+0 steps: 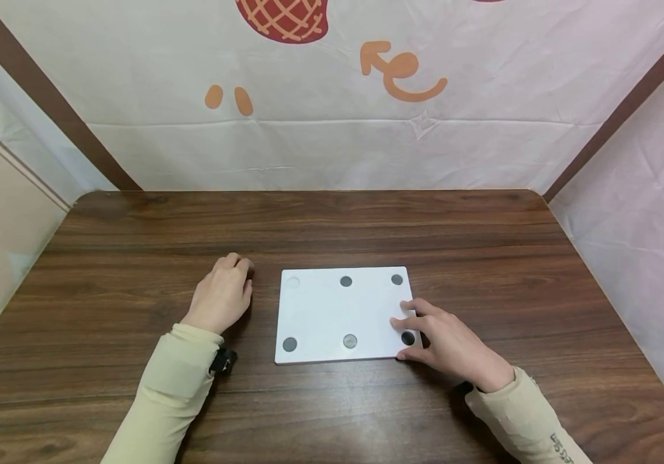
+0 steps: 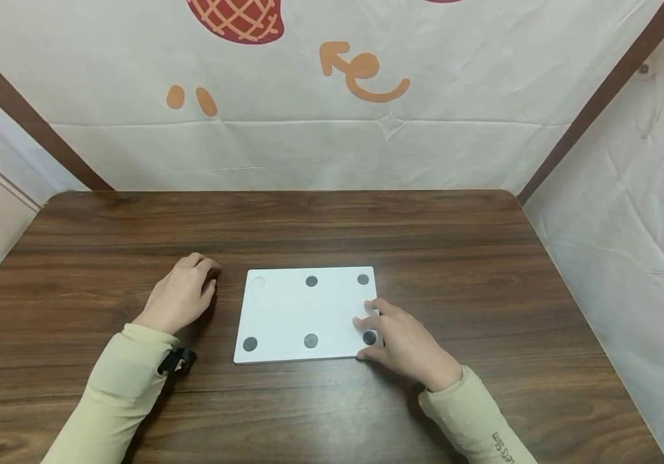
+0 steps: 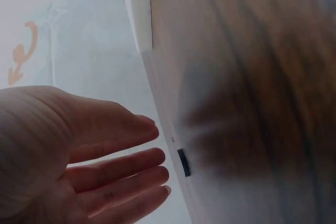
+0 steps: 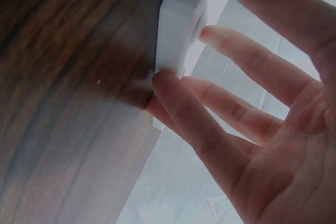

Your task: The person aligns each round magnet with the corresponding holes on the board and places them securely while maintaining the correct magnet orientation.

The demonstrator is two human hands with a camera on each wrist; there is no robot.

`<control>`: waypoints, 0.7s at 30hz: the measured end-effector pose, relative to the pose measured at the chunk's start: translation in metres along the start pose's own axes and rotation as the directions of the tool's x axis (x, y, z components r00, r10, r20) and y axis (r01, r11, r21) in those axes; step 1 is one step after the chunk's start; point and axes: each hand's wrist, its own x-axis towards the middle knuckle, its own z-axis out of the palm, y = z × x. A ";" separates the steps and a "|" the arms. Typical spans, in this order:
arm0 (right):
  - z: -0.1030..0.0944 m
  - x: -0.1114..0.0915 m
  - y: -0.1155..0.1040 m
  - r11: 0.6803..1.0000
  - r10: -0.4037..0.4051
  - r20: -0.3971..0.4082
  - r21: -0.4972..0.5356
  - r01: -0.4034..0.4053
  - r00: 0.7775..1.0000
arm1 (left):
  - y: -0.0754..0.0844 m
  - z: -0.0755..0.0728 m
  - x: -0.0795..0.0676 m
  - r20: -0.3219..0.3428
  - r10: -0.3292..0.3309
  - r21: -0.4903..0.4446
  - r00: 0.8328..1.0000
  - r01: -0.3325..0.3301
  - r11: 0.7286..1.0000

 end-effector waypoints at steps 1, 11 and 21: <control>0.000 0.000 0.000 1.000 0.000 0.000 0.000 0.000 1.000 | -0.001 0.000 0.001 0.006 -0.003 0.000 1.000 0.003 1.000; 0.001 0.000 0.001 1.000 0.002 0.006 0.004 -0.002 1.000 | -0.009 -0.002 0.005 0.086 -0.038 -0.012 0.996 0.039 0.999; 0.002 0.000 0.002 1.000 -0.007 -0.005 0.003 0.007 1.000 | -0.012 -0.003 0.010 0.113 -0.023 -0.017 0.993 0.026 1.000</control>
